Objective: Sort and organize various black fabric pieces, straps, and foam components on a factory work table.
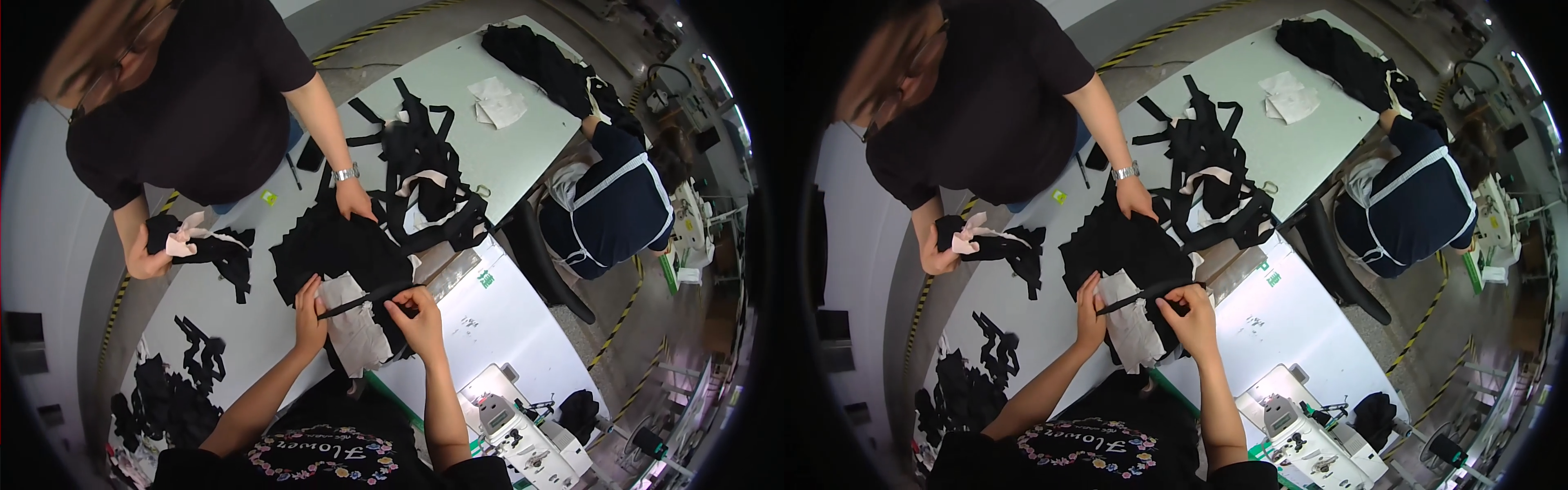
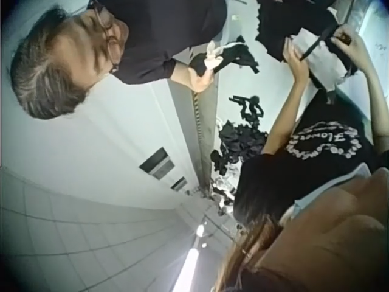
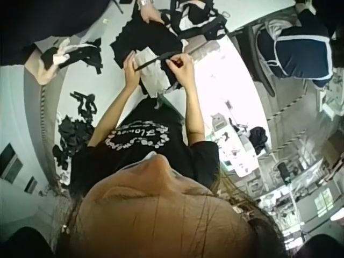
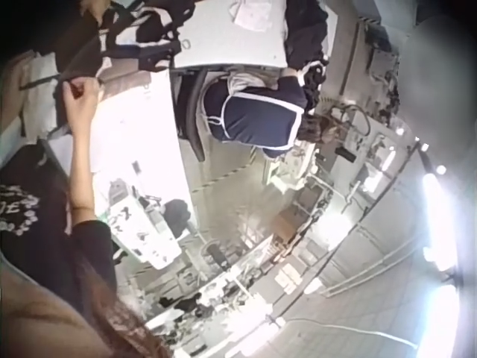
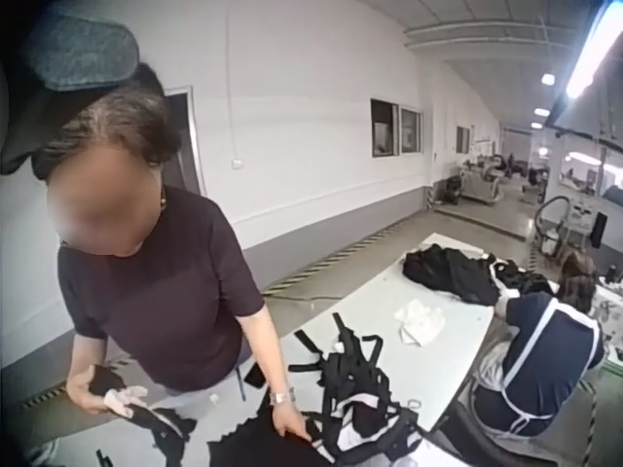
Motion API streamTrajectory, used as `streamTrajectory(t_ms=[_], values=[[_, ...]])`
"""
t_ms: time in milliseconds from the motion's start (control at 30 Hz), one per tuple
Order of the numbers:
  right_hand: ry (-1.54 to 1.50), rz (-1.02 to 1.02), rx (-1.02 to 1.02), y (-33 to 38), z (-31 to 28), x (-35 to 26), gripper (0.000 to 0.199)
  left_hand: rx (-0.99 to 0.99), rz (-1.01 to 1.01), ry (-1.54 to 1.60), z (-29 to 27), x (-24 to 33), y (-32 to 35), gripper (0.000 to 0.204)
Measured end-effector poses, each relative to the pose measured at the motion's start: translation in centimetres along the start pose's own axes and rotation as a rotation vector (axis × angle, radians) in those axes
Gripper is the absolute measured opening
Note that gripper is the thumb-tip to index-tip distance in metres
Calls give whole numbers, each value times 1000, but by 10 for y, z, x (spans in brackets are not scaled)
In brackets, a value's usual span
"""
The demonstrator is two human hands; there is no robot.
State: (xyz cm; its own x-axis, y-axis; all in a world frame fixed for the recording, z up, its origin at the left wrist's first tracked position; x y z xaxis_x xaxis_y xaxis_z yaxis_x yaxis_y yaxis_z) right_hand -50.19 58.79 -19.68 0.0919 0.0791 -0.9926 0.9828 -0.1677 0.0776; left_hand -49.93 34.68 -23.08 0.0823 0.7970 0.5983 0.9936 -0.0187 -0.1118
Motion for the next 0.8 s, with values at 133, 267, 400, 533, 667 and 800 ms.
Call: streamTrajectory(t_ms=[133,267,400,533,667,800], values=[[42,18,-13,5,0,12,14,29,11,-10,-10,8,7,40],[-18,28,-2,3,3,19,13,87,133,-161,-15,19,18,52],[38,5,-14,3,6,13,13,79,219,-238,-15,26,26,50],[224,-145,15,11,9,-11,21,-36,399,-99,-20,51,40,54],[364,-118,42,18,17,-23,31,-57,485,-65,-13,90,52,72],[405,-101,65,20,17,-17,23,-56,329,-86,-5,88,51,56]])
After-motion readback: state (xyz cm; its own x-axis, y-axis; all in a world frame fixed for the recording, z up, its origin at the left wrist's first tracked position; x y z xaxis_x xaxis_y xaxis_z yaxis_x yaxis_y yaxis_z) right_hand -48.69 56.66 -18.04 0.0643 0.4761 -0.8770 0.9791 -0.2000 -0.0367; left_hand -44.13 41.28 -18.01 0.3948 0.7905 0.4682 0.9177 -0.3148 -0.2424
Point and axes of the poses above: each hand's wrist, its own y-axis away from the middle knuckle, its own z-axis out of the palm, x = y × z, the point moved 7 cm from there along -y, towards the middle knuckle, and after that the axes turned 8 degrees about -y, right-handed, at the moved point
